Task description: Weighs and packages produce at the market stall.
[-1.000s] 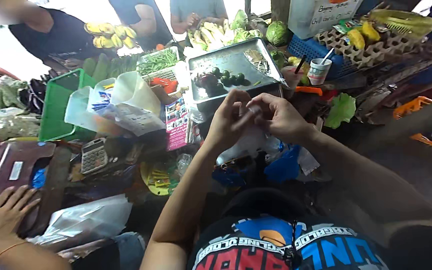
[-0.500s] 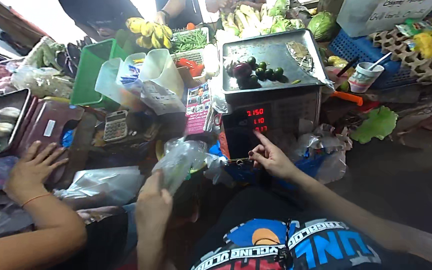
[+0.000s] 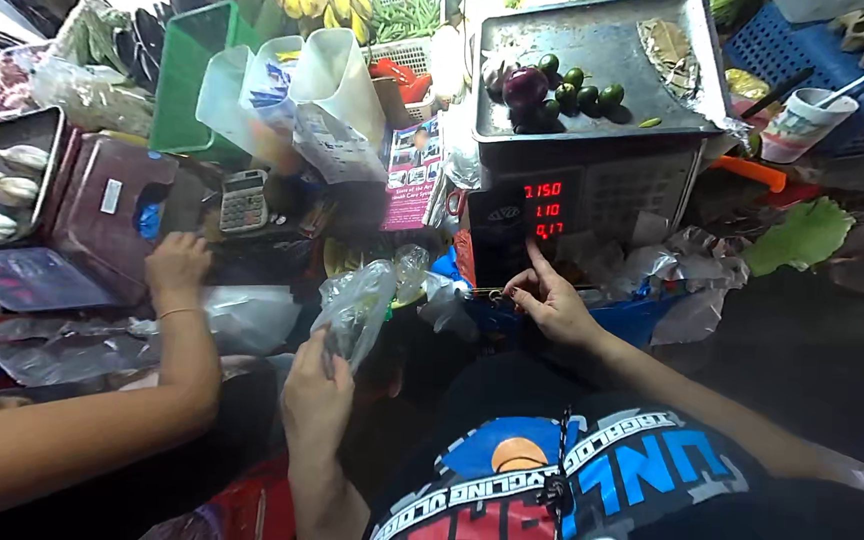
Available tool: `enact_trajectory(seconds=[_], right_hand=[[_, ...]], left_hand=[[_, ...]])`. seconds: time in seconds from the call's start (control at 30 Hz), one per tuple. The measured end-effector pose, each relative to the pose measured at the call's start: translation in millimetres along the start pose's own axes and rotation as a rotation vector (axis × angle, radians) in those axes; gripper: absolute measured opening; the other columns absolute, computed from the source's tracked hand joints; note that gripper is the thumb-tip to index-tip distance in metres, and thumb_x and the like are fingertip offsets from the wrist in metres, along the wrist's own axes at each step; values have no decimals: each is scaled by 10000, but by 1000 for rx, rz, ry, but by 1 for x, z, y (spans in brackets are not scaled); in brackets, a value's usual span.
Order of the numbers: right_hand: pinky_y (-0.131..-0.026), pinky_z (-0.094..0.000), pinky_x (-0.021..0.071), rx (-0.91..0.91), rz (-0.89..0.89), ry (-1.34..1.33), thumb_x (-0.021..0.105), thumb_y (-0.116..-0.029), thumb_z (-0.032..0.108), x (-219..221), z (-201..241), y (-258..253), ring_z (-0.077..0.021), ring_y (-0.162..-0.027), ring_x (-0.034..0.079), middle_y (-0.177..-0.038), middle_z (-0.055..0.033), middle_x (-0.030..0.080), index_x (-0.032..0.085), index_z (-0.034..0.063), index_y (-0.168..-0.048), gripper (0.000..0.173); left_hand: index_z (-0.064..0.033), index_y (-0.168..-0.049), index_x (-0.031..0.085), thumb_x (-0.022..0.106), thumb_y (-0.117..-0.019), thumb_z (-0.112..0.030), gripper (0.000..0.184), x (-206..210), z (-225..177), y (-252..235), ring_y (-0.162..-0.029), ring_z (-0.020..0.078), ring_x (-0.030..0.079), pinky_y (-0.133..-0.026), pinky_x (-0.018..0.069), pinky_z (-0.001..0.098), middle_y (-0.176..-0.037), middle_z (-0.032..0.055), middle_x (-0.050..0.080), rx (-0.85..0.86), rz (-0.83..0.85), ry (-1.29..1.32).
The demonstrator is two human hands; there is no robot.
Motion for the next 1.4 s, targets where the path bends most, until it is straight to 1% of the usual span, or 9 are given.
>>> enact_trajectory(seconds=[0.17,0.27,0.4,0.7,0.87,1.03,1.23,1.3,1.4], right_hand=[[-664,-229,540,-220,-173,389,663,-961,241,-4,-2,7,-57,-690,605,-860,9,672,334,41,-1585,733],[-779,-400,595,-567,-274,777,720,-927,256,-1,-8,11,-250,-897,696,-1003,-96,716,702,67,-1213,343],[-857,-415,577,-717,-241,910,587,-974,73,-9,-17,14,-276,-972,711,-1004,-83,757,767,106,-974,183],[-863,-551,541,-388,-452,1036,599,-936,32,-94,2,54,-390,-957,697,-956,-168,744,780,50,-974,186],[-881,-545,536,-400,-253,989,607,-993,275,-48,12,37,-365,-1013,666,-1055,-165,702,771,143,-1176,279],[-711,-438,520,-580,-177,1027,526,-1022,266,-1,-3,17,-290,-772,648,-801,-102,663,783,155,-1173,319],[-665,-411,527,-565,-187,980,512,-1020,273,14,6,19,-272,-735,653,-776,-89,662,785,165,-1168,329],[-701,-400,543,-638,-164,844,556,-994,264,24,24,21,-246,-784,665,-835,-75,690,768,179,-1210,314],[-963,-470,532,-690,-73,778,644,-968,377,46,47,14,-294,-1150,654,-1265,-129,686,671,185,-1355,433]], left_hand=[[56,-1326,614,511,-933,-7,412,3,-2,-2,-1100,425,675,-926,525,598,-1227,256,679,32,-8,-2],[50,-1326,617,511,-925,-9,419,4,-1,-4,-1087,420,679,-913,532,588,-1215,257,682,42,-20,-1],[51,-1315,626,523,-918,1,413,6,-3,-6,-1067,422,684,-901,533,596,-1201,264,682,49,-14,3],[70,-1316,611,571,-850,81,467,6,7,-6,-1195,459,621,-970,510,600,-1330,302,598,8,-57,-44],[82,-1344,576,642,-783,97,565,12,5,-9,-1281,461,564,-1005,502,589,-1450,300,506,-12,-53,-44],[75,-1347,579,639,-795,81,556,19,-7,-10,-1211,441,614,-941,537,580,-1439,286,521,23,-39,-8],[74,-1325,594,633,-796,93,531,26,-11,-4,-1189,440,633,-925,550,573,-1438,277,532,53,-24,-21],[69,-1325,600,631,-783,113,544,29,-24,-1,-1194,446,631,-926,552,583,-1429,275,542,101,-9,-3],[58,-1328,623,639,-768,99,562,32,-52,6,-1179,422,655,-906,576,566,-1398,254,586,288,39,82]])
Point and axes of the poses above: each hand's wrist, its own y-axis away from the middle knuckle, its own x-axis out of the palm, z = x × y, the point moved 4 cm from there along -y, towards the middle knuckle
